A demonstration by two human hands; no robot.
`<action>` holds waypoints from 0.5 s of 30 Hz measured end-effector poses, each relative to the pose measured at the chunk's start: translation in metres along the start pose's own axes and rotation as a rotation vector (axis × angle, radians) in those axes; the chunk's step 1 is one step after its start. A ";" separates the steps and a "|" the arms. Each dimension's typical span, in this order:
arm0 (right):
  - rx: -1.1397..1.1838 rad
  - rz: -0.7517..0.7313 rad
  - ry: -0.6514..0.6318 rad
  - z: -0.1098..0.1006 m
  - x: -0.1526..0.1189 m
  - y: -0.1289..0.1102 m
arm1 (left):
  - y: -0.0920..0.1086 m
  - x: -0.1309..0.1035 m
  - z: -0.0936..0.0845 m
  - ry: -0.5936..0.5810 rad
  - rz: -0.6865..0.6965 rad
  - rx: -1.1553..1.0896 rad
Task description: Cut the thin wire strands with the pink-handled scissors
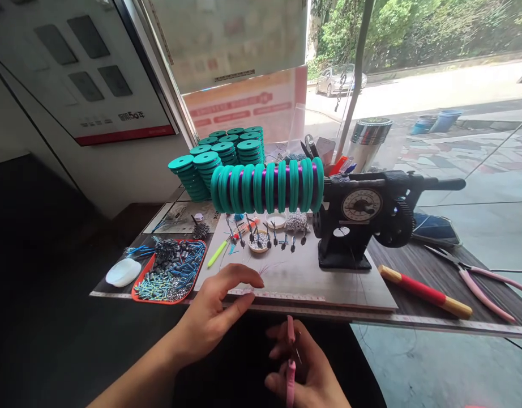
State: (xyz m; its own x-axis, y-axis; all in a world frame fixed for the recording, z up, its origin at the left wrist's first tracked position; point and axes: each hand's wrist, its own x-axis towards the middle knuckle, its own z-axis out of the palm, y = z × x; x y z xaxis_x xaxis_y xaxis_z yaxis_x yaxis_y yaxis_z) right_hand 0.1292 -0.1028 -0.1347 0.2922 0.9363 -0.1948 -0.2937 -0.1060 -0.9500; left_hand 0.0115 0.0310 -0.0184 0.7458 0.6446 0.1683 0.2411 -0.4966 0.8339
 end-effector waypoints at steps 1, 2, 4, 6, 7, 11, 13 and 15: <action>0.062 0.008 -0.027 0.006 0.001 0.003 | -0.001 -0.001 -0.002 0.007 0.031 0.029; 0.099 0.003 -0.046 0.013 0.003 0.005 | -0.002 -0.003 -0.002 0.016 0.046 0.050; 0.128 -0.019 -0.041 0.028 0.006 0.008 | -0.002 -0.006 -0.003 0.035 0.032 0.070; 0.132 -0.045 -0.012 0.040 0.009 0.008 | 0.000 -0.009 -0.001 0.052 0.007 0.063; 0.135 -0.055 0.001 0.044 0.010 0.008 | 0.001 -0.009 0.001 0.046 0.005 0.052; 0.161 -0.045 0.019 0.040 0.005 0.003 | 0.007 -0.008 0.009 -0.179 0.010 0.032; 0.192 0.005 0.033 0.032 -0.001 -0.003 | 0.008 -0.006 0.014 -0.330 -0.010 0.114; 0.232 0.067 0.058 0.024 -0.008 -0.010 | 0.006 -0.004 0.018 -0.426 -0.013 0.206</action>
State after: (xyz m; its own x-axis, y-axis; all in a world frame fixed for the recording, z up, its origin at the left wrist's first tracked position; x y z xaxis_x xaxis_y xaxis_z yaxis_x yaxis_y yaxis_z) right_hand 0.1083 -0.1015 -0.1178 0.3148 0.9083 -0.2756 -0.5135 -0.0812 -0.8542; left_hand 0.0216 0.0146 -0.0233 0.9199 0.3770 -0.1080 0.3381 -0.6231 0.7053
